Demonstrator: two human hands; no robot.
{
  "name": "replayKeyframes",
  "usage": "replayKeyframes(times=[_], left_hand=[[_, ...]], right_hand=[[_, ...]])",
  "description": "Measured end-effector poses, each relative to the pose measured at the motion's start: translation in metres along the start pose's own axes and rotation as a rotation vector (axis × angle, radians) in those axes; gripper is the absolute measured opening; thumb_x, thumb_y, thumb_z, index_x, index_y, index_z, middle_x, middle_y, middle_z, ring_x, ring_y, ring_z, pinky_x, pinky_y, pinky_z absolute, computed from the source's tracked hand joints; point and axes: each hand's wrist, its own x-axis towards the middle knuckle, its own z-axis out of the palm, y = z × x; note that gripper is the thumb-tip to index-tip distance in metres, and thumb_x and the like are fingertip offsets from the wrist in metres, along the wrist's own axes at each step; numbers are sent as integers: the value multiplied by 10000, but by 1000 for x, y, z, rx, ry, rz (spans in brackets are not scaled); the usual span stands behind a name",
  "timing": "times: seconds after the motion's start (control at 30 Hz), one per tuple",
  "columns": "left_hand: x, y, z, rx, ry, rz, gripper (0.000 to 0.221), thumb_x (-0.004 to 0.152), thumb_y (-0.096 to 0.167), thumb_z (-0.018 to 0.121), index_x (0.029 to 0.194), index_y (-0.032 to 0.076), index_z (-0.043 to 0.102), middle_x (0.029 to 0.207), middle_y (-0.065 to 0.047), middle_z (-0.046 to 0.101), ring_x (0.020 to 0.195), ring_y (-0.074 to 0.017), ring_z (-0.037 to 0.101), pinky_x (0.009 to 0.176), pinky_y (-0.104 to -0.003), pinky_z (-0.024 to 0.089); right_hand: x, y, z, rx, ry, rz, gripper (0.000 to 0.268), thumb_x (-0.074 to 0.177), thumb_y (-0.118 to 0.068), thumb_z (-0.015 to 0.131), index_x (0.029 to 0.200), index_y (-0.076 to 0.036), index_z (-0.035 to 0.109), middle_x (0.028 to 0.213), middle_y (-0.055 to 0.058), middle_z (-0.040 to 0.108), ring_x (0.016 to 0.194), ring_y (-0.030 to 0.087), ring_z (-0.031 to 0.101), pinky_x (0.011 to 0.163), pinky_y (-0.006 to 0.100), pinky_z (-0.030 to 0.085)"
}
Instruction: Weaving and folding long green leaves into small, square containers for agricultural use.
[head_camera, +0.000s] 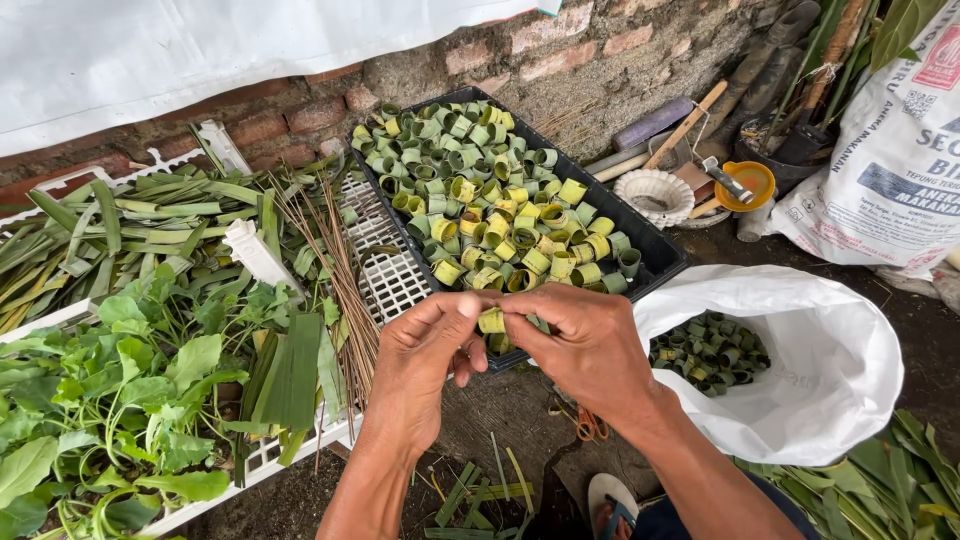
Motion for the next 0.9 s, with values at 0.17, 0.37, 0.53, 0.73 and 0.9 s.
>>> replayKeyframes(times=[0.17, 0.37, 0.53, 0.73, 0.9], left_hand=[[3, 4, 2, -1, 60, -189, 187, 869, 65, 806, 1032, 50, 714, 966, -77, 680, 611, -128, 496, 445, -252, 382], [4, -10, -6, 143, -12, -70, 79, 863, 67, 838, 921, 47, 788, 818, -37, 676, 690, -111, 539, 619, -259, 487], [5, -15, -10, 123, -24, 93, 107, 835, 16, 827, 941, 5, 817, 848, -94, 795, 770, -137, 716, 768, -276, 630], [5, -2, -8, -88, 48, 17, 87, 870, 74, 784, 895, 7, 736, 925, -232, 836, 367, -208, 620, 351, -270, 417], [9, -9, -8, -72, 113, 89, 194, 877, 55, 764, 1044, -42, 787, 905, -241, 829, 364, -226, 640, 332, -254, 444]], right_hand=[[-18, 23, 0, -45, -76, -36, 262, 1029, -153, 641, 1290, -142, 649, 1176, 70, 708, 1091, 277, 732, 999, 449, 684], [-23, 31, 2, -167, -82, -130, 288, 1039, -178, 650, 1326, -167, 630, 1247, 49, 660, 1118, 278, 710, 990, 458, 688], [-7, 5, 2, -53, -97, -77, 222, 1033, -148, 629, 1252, -119, 653, 1143, 74, 662, 1010, 262, 711, 931, 442, 680], [2, -18, -7, 52, -330, 502, 566, 1040, -296, 470, 1590, -189, 395, 1279, 11, 521, 662, 204, 466, 676, 549, 357], [4, -19, -7, 81, -207, 436, 376, 1014, -188, 597, 1371, -174, 718, 958, -4, 614, 744, 132, 559, 632, 332, 444]])
